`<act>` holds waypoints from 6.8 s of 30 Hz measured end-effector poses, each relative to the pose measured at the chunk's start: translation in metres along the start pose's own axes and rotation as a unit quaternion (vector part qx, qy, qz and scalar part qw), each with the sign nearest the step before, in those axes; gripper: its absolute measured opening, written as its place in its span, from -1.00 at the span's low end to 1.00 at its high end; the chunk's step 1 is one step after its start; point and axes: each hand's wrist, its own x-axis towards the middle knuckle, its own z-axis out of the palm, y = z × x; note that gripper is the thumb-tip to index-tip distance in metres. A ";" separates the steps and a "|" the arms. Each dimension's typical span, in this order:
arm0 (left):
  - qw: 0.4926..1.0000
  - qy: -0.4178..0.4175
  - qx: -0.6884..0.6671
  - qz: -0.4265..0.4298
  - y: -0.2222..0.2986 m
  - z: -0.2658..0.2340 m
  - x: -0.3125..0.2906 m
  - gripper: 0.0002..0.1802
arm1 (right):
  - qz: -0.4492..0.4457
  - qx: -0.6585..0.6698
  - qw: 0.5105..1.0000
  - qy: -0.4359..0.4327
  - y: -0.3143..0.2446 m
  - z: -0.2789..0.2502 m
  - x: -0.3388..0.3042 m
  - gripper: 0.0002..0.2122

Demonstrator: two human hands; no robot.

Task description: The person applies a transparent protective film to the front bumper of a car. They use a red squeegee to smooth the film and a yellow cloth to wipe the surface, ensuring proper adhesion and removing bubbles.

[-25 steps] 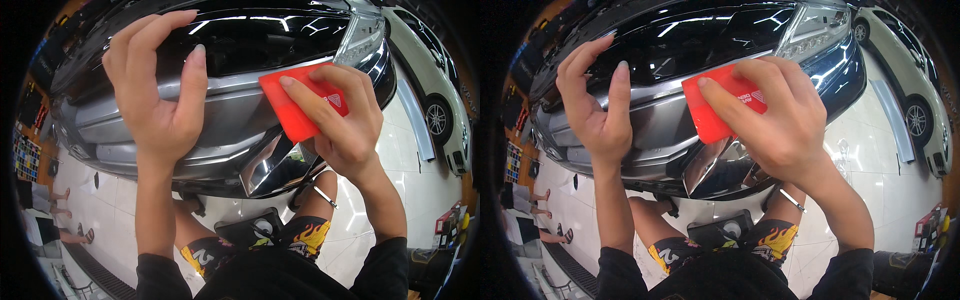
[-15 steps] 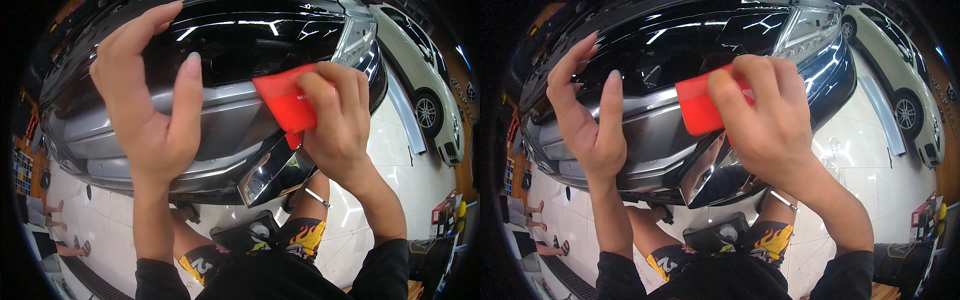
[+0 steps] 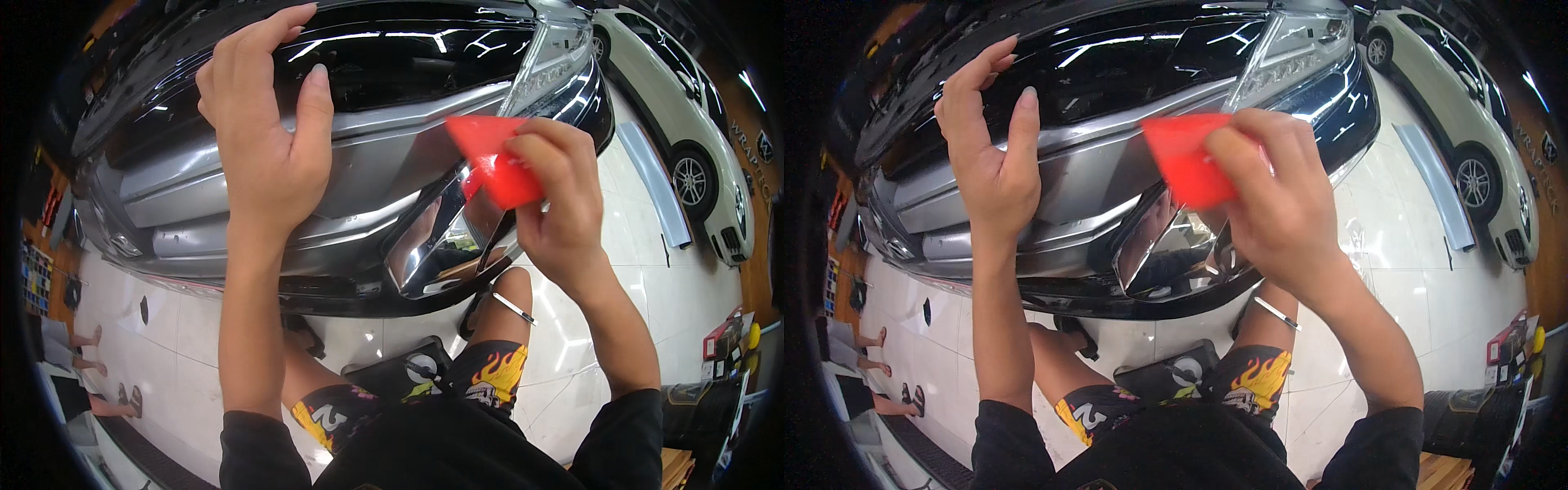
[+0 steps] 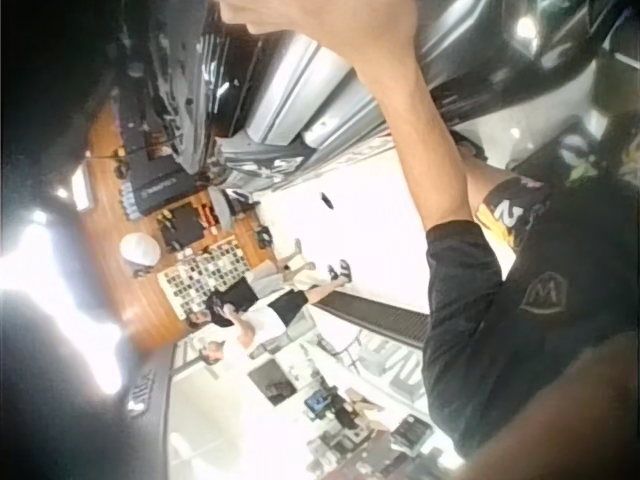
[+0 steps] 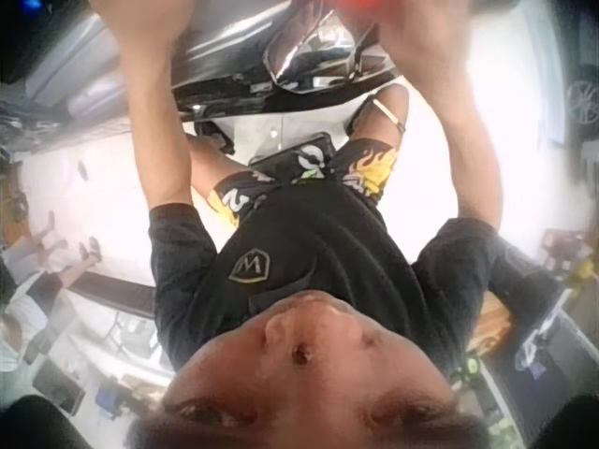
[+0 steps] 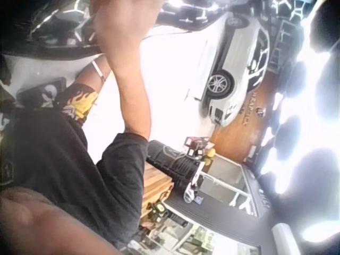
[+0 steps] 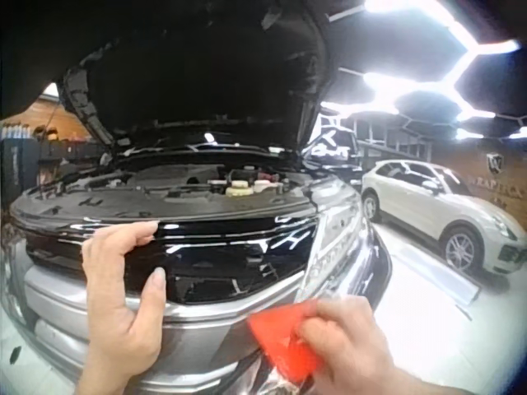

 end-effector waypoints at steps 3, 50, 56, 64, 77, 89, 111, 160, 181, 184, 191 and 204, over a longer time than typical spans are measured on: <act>1.000 0.000 -0.007 -0.004 -0.002 -0.003 -0.002 -0.52 | 0.399 0.376 0.834 0.065 -0.049 -0.019 0.008 -0.70; 0.920 0.083 -0.343 -0.169 -0.013 -0.004 -0.008 -0.55 | 0.579 0.601 0.550 0.034 -0.131 0.034 0.050 -0.55; 0.934 0.097 -0.318 -0.134 -0.013 -0.004 -0.012 -0.55 | 0.581 0.610 0.536 0.058 -0.112 0.038 0.047 -0.60; 0.937 0.104 -0.312 -0.119 -0.016 -0.002 -0.015 -0.56 | 0.580 0.584 0.545 0.160 -0.099 0.035 0.050 -0.63; 0.957 0.097 -0.248 -0.112 -0.010 0.000 -0.015 -0.57 | 0.566 0.611 0.537 0.131 -0.078 0.035 0.059 -0.69; 0.955 0.078 -0.239 -0.155 -0.009 -0.003 -0.012 -0.55 | 0.523 0.629 0.568 0.088 -0.057 0.023 0.035 -0.68; 0.964 0.061 -0.204 -0.159 -0.003 -0.004 -0.010 -0.54 | 0.528 0.687 0.499 -0.015 -0.011 -0.005 0.021 -0.66; 0.953 0.109 -0.251 -0.130 -0.002 -0.002 -0.012 -0.53 | 0.606 0.600 0.502 0.143 0.002 0.008 0.029 -0.79; 0.956 0.122 -0.252 -0.086 -0.008 0.002 -0.014 -0.53 | 0.591 0.615 0.495 0.166 -0.068 0.030 0.042 -0.77; 0.951 0.124 -0.268 -0.094 -0.008 0.003 -0.015 -0.54 | 0.582 0.606 0.509 0.188 -0.088 0.038 0.045 -0.76; 0.950 0.125 -0.268 -0.103 -0.006 -0.002 -0.015 -0.56 | 0.573 0.549 0.544 0.274 -0.126 0.071 0.068 -0.79; 0.929 0.139 -0.304 -0.158 -0.007 0.001 -0.011 -0.59 | 0.590 0.602 0.501 0.199 -0.143 0.060 0.073 -0.66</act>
